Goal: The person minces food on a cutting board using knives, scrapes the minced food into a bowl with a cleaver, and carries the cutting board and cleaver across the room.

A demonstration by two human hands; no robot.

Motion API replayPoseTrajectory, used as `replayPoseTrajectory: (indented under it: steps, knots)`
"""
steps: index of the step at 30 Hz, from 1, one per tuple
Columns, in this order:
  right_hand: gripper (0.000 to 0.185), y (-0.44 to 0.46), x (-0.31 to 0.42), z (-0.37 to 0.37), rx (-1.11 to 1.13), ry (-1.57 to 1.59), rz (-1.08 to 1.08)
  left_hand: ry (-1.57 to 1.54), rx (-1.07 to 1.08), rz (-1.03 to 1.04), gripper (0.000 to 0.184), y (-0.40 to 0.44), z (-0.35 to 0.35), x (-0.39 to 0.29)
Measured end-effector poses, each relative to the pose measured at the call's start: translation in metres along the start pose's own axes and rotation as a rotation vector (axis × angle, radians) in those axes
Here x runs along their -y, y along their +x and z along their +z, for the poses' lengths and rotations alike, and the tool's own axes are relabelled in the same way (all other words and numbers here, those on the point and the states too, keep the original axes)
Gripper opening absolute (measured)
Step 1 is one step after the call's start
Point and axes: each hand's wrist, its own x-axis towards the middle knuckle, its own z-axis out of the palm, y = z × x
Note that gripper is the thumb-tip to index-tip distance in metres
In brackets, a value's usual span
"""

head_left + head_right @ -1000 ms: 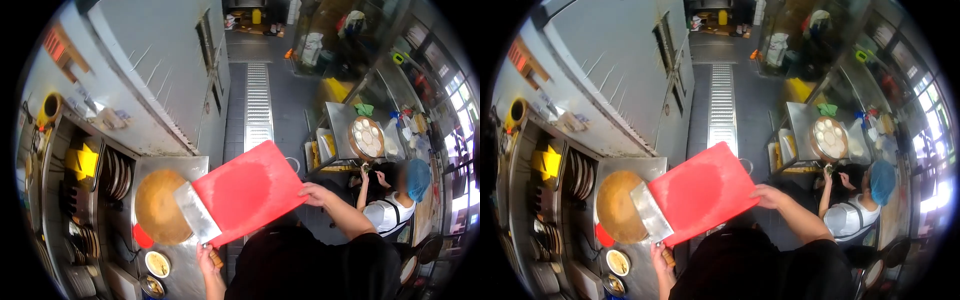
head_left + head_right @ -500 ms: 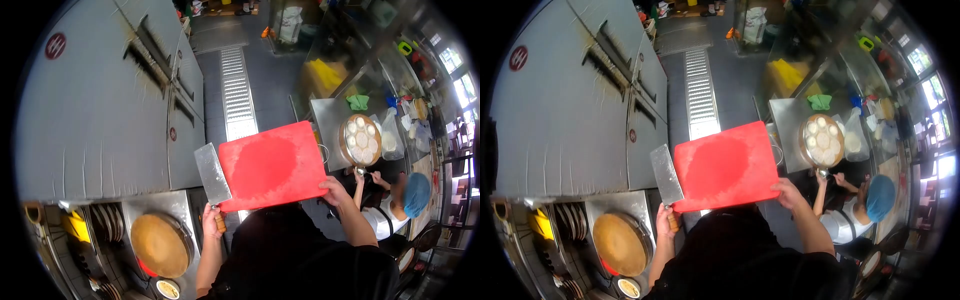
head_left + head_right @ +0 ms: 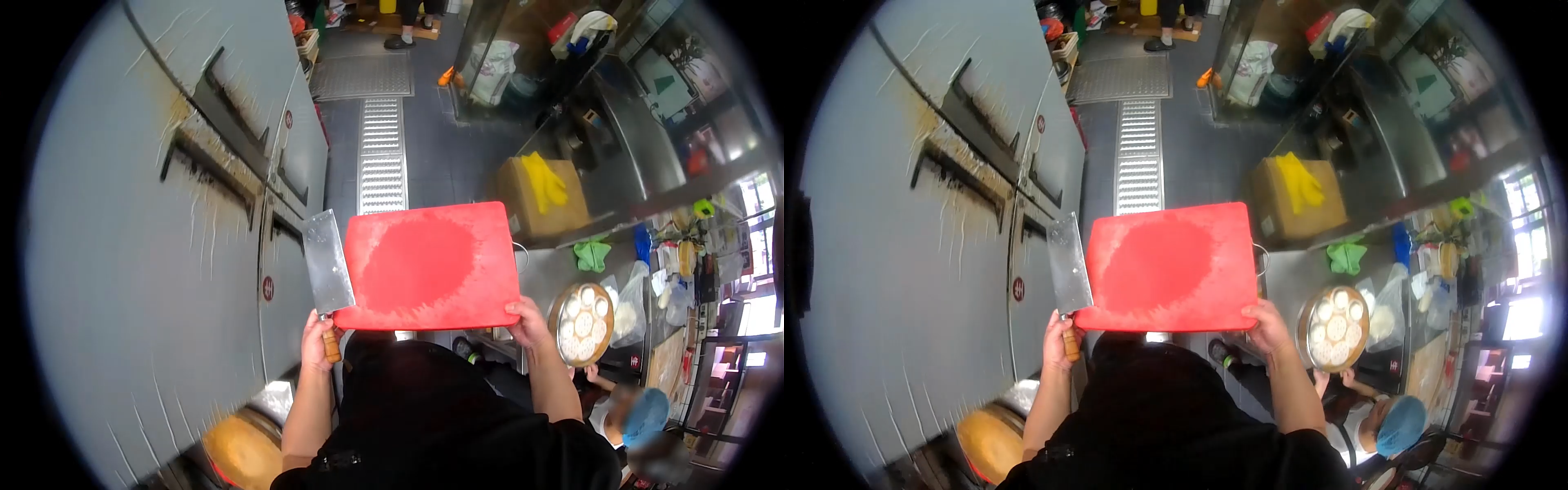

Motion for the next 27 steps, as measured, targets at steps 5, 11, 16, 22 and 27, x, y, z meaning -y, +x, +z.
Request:
replayPoseTrajectory:
  steps: [5, 11, 16, 22, 27]
  knots:
    - [0.048, 0.074, 0.033, 0.041, -0.074, 0.067, -0.095, -0.002, 0.111, -0.034, 0.034, 0.124, 0.032, -0.051]
    - [0.049, 0.152, 0.070, 0.069, -0.162, 0.132, -0.190, 0.106, 0.145, -0.153, 0.042, 0.250, 0.093, -0.117]
    - [0.051, 0.227, 0.118, 0.086, -0.221, 0.183, -0.209, 0.084, 0.185, -0.195, 0.042, 0.346, 0.149, -0.152]
    - [0.045, 0.369, 0.199, 0.083, -0.162, 0.204, -0.186, 0.124, 0.116, -0.169, 0.040, 0.468, 0.211, -0.180]
    - [0.045, 0.499, 0.295, 0.086, -0.062, 0.147, -0.116, 0.079, -0.029, -0.115, 0.034, 0.549, 0.269, -0.215]
